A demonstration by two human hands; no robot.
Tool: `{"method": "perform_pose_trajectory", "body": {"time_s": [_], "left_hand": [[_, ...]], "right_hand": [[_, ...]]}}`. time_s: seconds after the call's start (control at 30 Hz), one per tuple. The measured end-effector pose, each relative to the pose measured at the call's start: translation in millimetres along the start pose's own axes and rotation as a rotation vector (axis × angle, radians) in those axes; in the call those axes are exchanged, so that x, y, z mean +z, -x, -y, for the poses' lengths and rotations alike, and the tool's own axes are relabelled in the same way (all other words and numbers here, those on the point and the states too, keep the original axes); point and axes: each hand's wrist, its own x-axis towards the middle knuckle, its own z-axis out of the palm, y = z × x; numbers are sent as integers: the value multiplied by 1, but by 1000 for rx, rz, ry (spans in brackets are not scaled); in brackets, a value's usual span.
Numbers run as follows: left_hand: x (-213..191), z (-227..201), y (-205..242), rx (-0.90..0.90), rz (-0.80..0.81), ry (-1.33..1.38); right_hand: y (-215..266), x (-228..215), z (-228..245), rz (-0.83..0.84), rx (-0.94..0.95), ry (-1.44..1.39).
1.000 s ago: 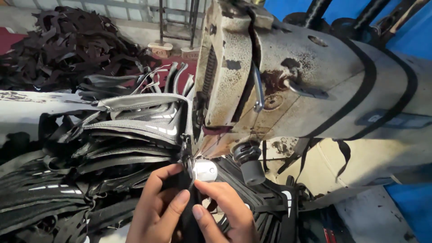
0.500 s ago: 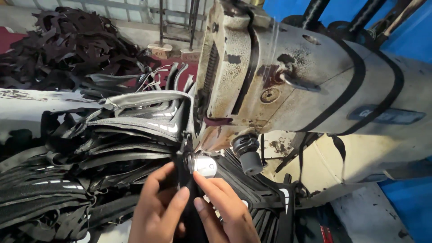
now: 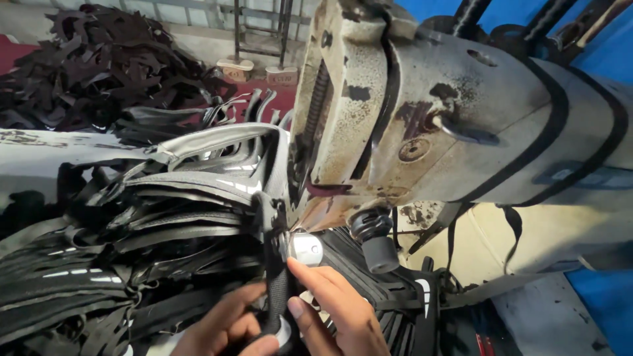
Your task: The person stitches together pieces of shoe uppers using an industrial sewing machine.
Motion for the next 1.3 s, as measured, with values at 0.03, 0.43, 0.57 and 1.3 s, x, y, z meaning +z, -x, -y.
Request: {"method": "perform_pose_trajectory", "body": {"time_s": [0.03, 0.43, 0.57, 1.3], "left_hand": [[-1, -18, -5, -86, 21, -20], [19, -135, -44, -105, -1, -4], [31, -163, -50, -82, -114, -183], [110, -68, -44, 250, -721, 520]], "right_hand": [[-1, 0, 0, -5, -23, 2], [15, -1, 14, -32, -4, 131], [20, 3, 20, -125, -18, 449], [27, -5, 6, -96, -36, 447]]}}
